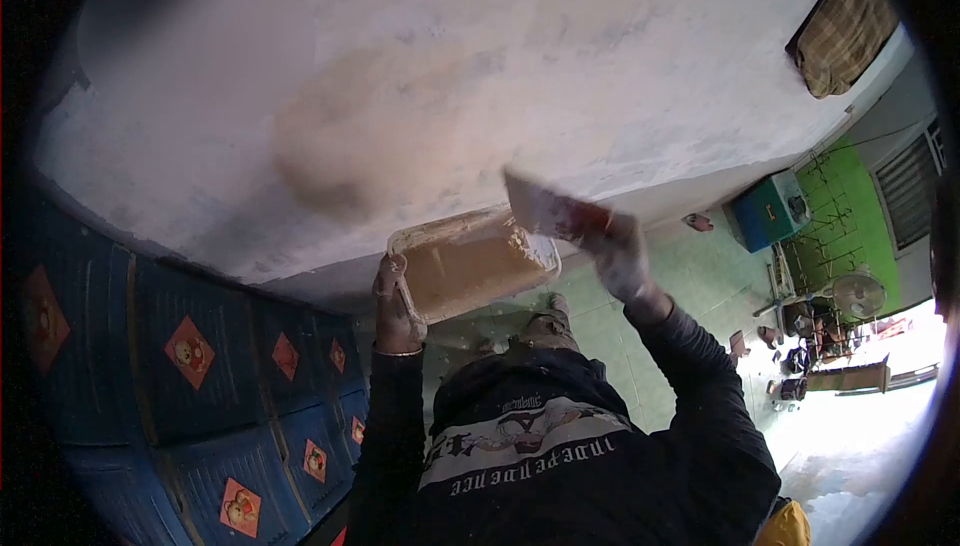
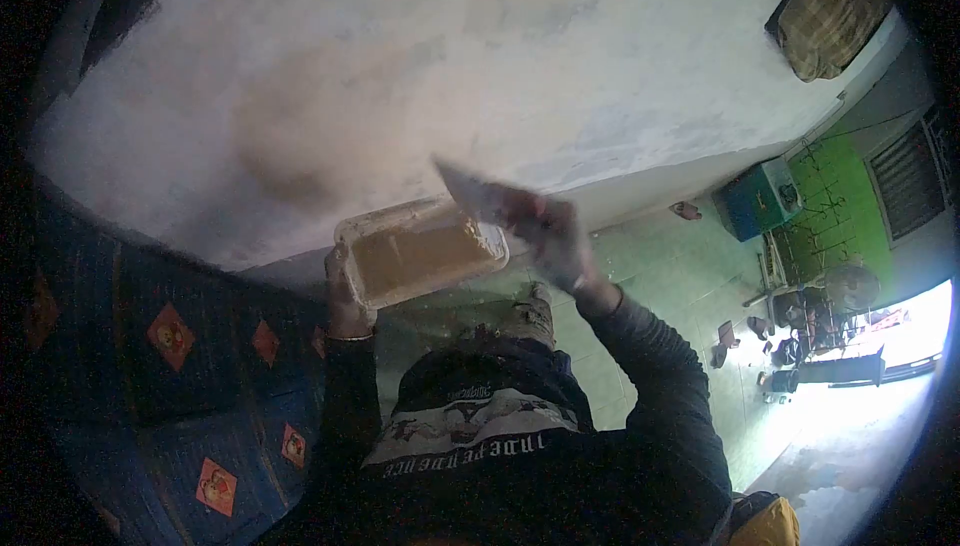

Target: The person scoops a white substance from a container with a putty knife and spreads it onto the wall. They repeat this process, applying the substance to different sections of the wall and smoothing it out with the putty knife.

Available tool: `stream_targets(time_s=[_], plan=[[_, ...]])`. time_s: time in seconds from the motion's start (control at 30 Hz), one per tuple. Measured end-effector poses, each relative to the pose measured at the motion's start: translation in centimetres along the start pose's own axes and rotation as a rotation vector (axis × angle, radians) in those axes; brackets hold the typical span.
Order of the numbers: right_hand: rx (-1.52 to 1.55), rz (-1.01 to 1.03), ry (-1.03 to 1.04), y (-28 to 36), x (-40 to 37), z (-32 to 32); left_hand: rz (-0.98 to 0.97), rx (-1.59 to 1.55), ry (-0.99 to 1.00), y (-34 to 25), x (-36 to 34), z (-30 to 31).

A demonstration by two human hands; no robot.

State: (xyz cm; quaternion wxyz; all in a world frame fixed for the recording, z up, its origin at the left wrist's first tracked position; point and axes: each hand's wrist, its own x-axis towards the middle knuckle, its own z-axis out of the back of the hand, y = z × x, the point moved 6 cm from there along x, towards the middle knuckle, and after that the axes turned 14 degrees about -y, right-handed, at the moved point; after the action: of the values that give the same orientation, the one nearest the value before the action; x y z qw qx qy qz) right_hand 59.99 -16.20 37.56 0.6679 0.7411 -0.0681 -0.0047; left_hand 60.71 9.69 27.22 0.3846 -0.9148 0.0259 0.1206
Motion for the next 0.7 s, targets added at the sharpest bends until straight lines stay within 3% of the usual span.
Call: stream_targets(time_s=[0.03,0.07,0.13,0.43,0.53,0.57,0.6,0.63,0.67,0.7], plan=[[-0.441,0.333,0.103,1.4,-1.2,-1.2,-0.02,0.031,-0.053,0.1,0.0,-0.2],[-0.644,0.619,0.235,0.8,-2.2,-1.9,-0.02,0.03,-0.047,0.4,0.2,-0.5],[-1.012,0.942,0.275,0.1,-4.7,-4.7,-0.013,0.022,-0.167,1.4,1.0,0.0],[-0.946,0.688,0.402,-2.8,-7.2,-4.3,-0.077,-0.018,-0.33,5.4,1.9,3.3],[-0.861,0.605,0.432,-1.0,-6.7,-3.8,-0.137,0.029,-0.426,8.9,2.9,7.4],[-0.873,0.468,0.439,-0.1,-6.3,-3.8,-0.077,0.014,-0.387,8.8,2.3,6.8],[-0.887,0.351,0.434,0.6,-6.1,-3.6,-0.008,0.053,-0.492,8.9,2.3,6.7],[-0.964,0.327,0.488,0.3,-6.1,-2.9,-0.197,0.135,-0.328,10.5,2.8,8.6],[-1.046,0.316,0.538,0.1,-5.8,-2.0,-0.058,0.058,-0.39,8.7,1.4,5.9],[-1.008,0.261,0.512,1.2,-4.8,-1.2,-0.129,0.164,-0.406,7.5,1.0,4.9]])
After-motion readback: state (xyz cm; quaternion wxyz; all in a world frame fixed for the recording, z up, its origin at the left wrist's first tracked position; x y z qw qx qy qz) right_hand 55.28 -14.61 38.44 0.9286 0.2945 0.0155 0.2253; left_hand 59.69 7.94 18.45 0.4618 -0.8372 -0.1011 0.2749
